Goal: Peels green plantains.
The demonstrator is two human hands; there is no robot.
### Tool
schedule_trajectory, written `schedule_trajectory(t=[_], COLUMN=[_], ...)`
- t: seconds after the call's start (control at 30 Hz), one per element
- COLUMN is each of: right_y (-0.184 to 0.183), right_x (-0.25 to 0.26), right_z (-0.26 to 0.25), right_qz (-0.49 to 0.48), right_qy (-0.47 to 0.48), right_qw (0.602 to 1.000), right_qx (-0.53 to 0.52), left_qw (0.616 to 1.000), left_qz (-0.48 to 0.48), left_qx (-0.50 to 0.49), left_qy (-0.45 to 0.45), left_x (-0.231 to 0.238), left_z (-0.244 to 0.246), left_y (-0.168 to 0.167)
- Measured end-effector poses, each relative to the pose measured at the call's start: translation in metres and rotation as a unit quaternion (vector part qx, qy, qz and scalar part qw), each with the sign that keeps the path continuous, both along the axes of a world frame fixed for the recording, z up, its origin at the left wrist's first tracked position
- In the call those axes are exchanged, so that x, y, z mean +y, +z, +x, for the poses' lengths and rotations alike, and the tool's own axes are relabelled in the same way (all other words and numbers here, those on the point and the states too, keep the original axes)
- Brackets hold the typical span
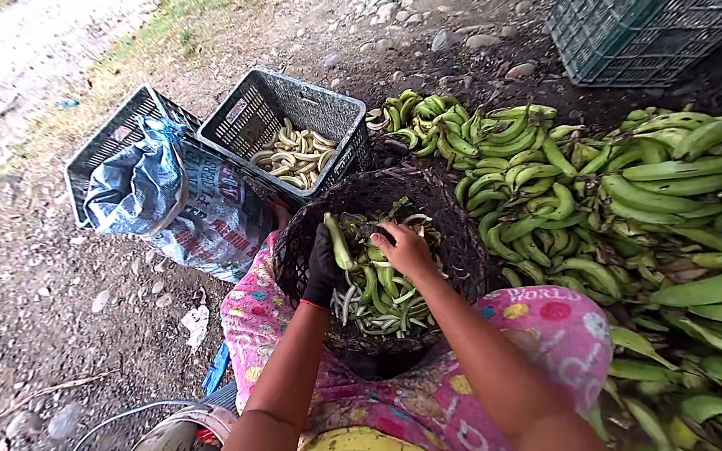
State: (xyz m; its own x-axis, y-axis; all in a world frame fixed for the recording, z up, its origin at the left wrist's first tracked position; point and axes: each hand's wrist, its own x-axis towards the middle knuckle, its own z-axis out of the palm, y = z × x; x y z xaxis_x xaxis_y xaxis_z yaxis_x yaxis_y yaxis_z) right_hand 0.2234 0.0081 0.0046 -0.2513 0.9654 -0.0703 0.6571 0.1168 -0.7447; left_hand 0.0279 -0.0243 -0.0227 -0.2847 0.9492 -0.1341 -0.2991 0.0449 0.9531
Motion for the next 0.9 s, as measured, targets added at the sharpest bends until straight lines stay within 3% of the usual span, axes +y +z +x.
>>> schedule_trajectory(t=[0.07,0.1,0.2,0.27,0.3,0.37,0.4,0.43,0.5,0.6,0.7,0.77,0.83,0.9], right_y=[0.000,-0.002,-0.006,-0.010,-0.013,-0.015,-0.014,-0.011,-0.007,-0.008,-0.014,-0.013,-0.012,-0.012], right_x=[-0.013,-0.017,-0.011,0.006,0.015,0.024,0.025,0.023,0.015,-0.006,-0.016,-0.007,0.007,0.016], right_z=[-0.010,-0.014,-0.014,-0.002,0.006,0.017,0.019,0.020,0.011,-0.013,-0.028,-0.022,-0.007,0.006], right_qz=[-0.003,0.008,0.062,0.123,0.151,0.146,0.121,0.098,0.077,0.053,0.113,0.144,0.162,0.147], right_qy=[0.065,0.081,0.064,0.027,-0.001,-0.052,-0.071,-0.074,-0.040,0.032,0.032,0.018,0.002,-0.024], right_qw=[0.998,0.997,0.996,0.992,0.988,0.987,0.989,0.991,0.995,0.997,0.993,0.989,0.986,0.987], right_qx=[-0.004,-0.003,0.023,0.008,-0.011,-0.049,-0.052,-0.048,-0.041,-0.046,-0.025,-0.025,-0.041,-0.060], left_qw=[0.975,0.959,0.945,0.970,0.986,0.979,0.974,0.977,0.994,0.980,0.905,0.900,0.959,0.982], left_qz=[0.044,0.058,0.094,0.065,0.025,-0.072,-0.092,-0.085,-0.042,0.007,-0.058,-0.025,0.005,-0.041], left_qx=[0.210,0.267,0.309,0.229,0.135,-0.047,-0.074,-0.090,-0.093,0.122,0.355,0.391,0.264,0.171], left_qy=[0.052,0.072,0.046,-0.039,-0.091,-0.183,-0.193,-0.173,-0.048,0.160,0.227,0.190,0.102,-0.063], left_x=[0.015,0.023,0.025,0.009,0.003,-0.009,-0.015,-0.016,-0.007,0.018,0.035,0.030,0.016,0.005], left_z=[-0.019,-0.022,-0.010,0.007,0.016,0.028,0.030,0.029,0.025,0.008,-0.008,0.003,0.019,0.020], left_y=[0.012,0.019,0.033,0.026,0.019,0.004,-0.004,-0.010,-0.011,0.003,0.007,0.020,0.028,0.025])
